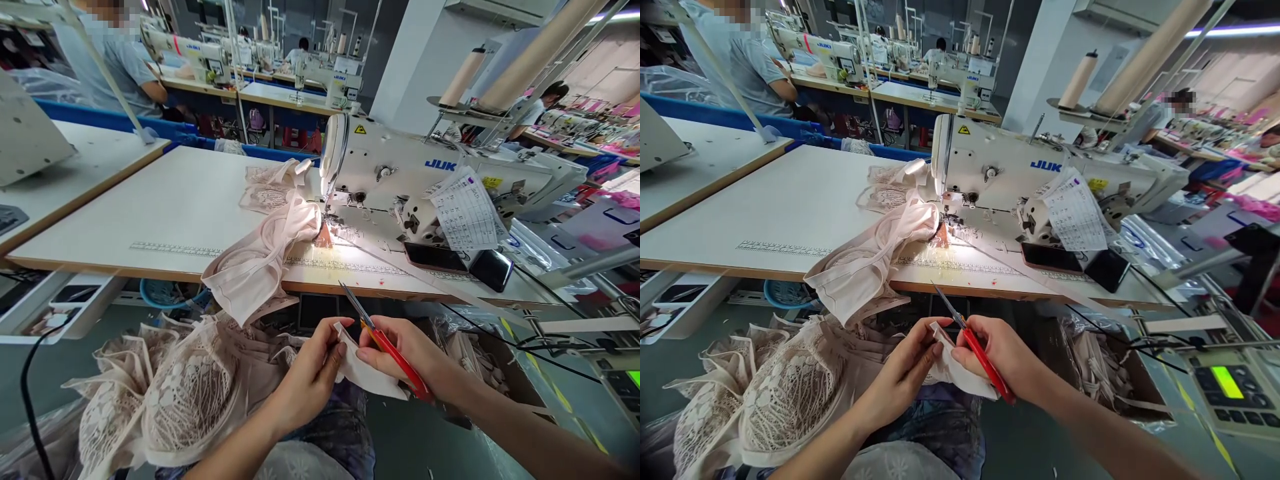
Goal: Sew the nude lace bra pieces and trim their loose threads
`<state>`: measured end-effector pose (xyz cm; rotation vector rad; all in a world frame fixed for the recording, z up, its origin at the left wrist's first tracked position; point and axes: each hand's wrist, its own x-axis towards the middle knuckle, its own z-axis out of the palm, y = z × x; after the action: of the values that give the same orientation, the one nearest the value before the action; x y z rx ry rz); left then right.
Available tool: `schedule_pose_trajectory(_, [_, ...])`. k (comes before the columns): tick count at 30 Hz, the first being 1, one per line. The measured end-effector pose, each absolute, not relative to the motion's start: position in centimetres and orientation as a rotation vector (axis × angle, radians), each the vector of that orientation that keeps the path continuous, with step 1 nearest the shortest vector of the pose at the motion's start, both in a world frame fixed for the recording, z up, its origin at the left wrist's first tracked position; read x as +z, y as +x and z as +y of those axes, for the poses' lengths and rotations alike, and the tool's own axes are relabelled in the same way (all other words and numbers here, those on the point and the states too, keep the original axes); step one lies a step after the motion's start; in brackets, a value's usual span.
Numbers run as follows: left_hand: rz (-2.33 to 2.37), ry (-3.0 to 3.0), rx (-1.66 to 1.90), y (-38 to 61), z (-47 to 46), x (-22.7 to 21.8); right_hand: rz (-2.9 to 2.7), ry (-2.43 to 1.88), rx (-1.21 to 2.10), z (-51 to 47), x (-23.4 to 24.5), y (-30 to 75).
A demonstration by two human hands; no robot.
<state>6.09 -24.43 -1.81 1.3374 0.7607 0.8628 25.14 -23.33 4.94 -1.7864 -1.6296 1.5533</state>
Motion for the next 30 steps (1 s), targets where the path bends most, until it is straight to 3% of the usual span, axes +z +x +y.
schedule_pose_trajectory(5, [0.759, 1.393, 0.837, 6.0, -24.2, -1.9, -1.67, -1.613, 1.456, -23.1, 3.6, 25.3])
schedule_pose_trajectory(16, [0.593, 1.036, 0.838, 6.3, -23.8, -2.6, -1.72, -1.662, 1.35, -23.7, 4.6, 24.4])
schedule_pose_trajectory(24, [0.736, 1.346, 0.81, 5.9, -23.9, -3.0, -1.758, -1.627, 1.35, -24.2, 4.1, 24.5])
schedule_pose_trajectory(30, [0.766, 1.07, 0.89, 5.5, -23.9, -2.8, -1.799, -1.521, 1.292, -25.5, 4.0, 26.2])
